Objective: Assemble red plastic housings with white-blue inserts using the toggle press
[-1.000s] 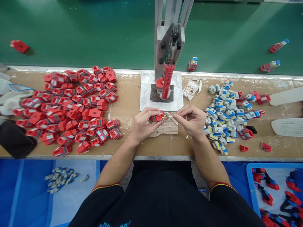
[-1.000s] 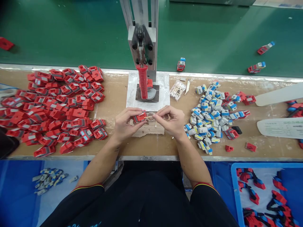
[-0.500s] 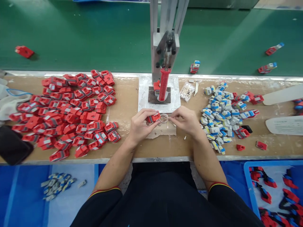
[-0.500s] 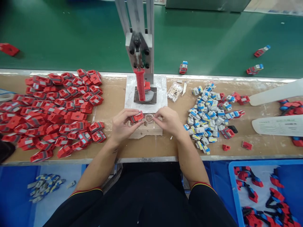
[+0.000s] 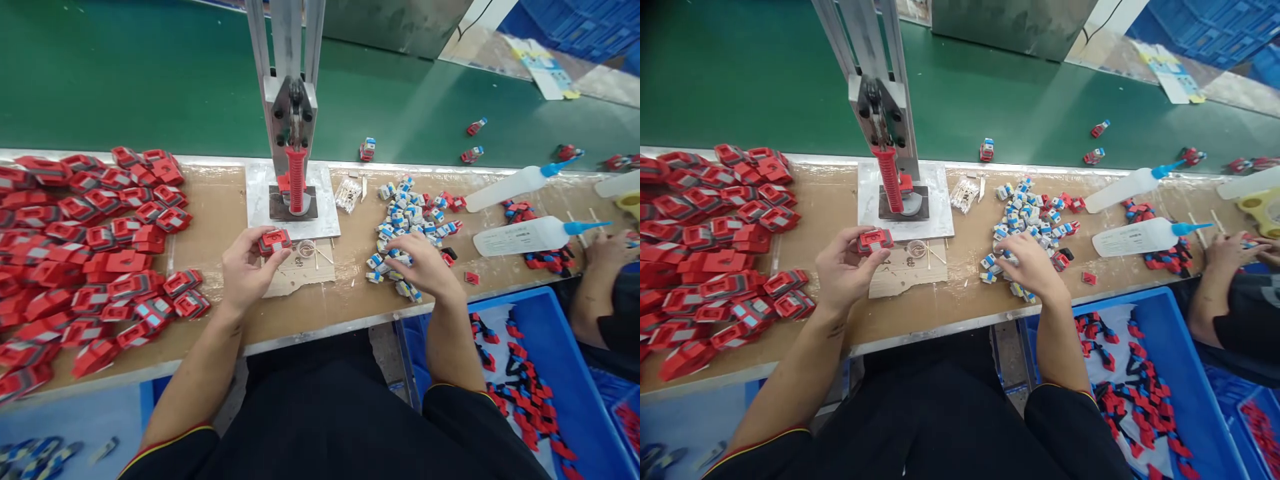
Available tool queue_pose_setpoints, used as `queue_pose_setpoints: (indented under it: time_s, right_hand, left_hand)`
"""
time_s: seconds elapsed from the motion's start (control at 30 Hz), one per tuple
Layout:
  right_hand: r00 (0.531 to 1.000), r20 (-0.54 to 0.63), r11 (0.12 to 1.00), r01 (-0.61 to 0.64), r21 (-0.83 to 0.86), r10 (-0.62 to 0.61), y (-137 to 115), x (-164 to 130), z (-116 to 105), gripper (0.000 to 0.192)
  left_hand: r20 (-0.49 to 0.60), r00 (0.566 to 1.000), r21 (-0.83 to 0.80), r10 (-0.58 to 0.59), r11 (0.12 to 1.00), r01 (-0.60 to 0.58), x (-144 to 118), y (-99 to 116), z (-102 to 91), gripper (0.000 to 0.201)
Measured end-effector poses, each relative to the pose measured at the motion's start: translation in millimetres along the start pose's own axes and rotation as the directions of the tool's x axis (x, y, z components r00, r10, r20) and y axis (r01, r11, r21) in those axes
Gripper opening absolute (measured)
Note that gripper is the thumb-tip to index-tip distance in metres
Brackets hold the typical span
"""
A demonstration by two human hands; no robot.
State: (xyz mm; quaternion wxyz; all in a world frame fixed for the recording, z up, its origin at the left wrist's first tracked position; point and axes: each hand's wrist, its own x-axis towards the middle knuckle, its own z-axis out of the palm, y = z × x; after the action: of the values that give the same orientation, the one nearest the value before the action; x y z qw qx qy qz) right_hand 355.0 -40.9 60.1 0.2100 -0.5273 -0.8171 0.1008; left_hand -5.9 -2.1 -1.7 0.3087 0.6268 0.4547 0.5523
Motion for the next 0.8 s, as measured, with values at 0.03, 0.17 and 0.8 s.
queue_pose_setpoints:
  time_s: [0.03,0.17,0.8]
  right_hand:
    - [0.992,0.119,0.999,0.033,-0.04,-0.028,-2,-4,4,0.014]
    - [0.951,0.307,0.976,0.055,-0.212,0.013,-3,2,25,0.028]
    - [0.971,-0.196,0.34,0.14,0.93,0.134,-89,99,71,0.049]
  left_hand:
    - [0.007,1.0,-0.01,0.005,1.0,-0.005,-1,1,0.8,0.04]
    - [0.042,0.998,-0.022,0.054,0.998,-0.053,-2,1,3.8,0.043]
    - [0.058,0.998,-0.354,0.013,0.935,0.008,5,0,9.2,0.045]
